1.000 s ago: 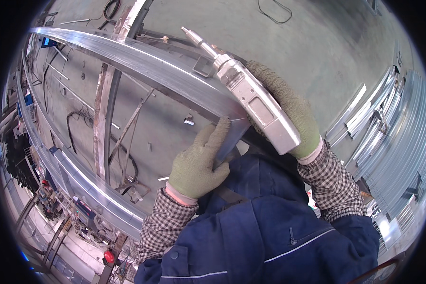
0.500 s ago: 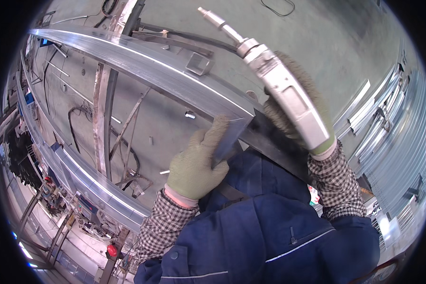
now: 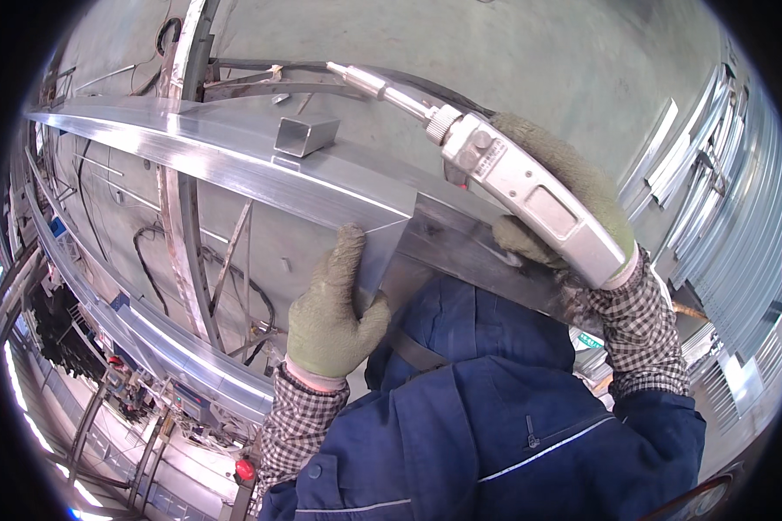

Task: The person welds aluminum frame pieces together using a handheld welding torch. They position the pieces on a workbench, tack weld joints, flip the frame, and continue welding seams. The person handles multiple aluminum profiles and a welding torch throughout the task.

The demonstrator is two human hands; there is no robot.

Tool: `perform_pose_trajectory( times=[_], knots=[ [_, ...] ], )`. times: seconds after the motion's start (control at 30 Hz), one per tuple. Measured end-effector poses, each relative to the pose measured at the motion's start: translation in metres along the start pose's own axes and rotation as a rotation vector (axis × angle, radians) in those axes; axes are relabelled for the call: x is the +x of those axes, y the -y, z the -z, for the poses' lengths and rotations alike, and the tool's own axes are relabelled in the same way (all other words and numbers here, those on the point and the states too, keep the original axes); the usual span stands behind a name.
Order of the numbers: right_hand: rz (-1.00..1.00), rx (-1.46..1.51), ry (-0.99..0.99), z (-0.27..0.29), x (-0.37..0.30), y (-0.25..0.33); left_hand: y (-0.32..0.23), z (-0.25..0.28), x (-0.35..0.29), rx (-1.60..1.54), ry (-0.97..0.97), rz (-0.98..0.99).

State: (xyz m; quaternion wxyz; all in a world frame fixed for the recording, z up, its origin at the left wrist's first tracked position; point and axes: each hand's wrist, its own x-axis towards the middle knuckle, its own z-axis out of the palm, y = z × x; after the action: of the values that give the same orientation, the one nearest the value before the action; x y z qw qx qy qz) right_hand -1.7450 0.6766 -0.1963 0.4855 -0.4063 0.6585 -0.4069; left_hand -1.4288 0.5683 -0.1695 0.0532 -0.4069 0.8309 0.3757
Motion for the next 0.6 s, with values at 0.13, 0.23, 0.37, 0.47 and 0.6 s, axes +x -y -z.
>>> perform_pose_trajectory(
  times=[0.13, 0.23, 0.37, 0.47, 0.6],
  knots=[
    [0.041, -0.182, -0.006, 0.013, -0.015, 0.0, 0.007, 0.0, -0.003, 0.006, -0.024, -0.03],
    [0.036, -0.253, -0.014, 0.026, -0.03, -0.001, 0.011, 0.0, -0.003, 0.012, -0.031, -0.046],
    [0.092, -0.42, -0.008, 0.041, -0.049, 0.004, 0.01, 0.001, -0.002, -0.006, -0.025, -0.02],
    [0.004, -0.429, 0.019, 0.05, -0.059, 0.014, 0.012, 0.002, -0.003, 0.024, -0.026, -0.02],
    [-0.002, -0.467, 0.047, 0.054, -0.066, 0.026, 0.012, 0.002, -0.001, 0.049, -0.049, -0.034]
  ],
)
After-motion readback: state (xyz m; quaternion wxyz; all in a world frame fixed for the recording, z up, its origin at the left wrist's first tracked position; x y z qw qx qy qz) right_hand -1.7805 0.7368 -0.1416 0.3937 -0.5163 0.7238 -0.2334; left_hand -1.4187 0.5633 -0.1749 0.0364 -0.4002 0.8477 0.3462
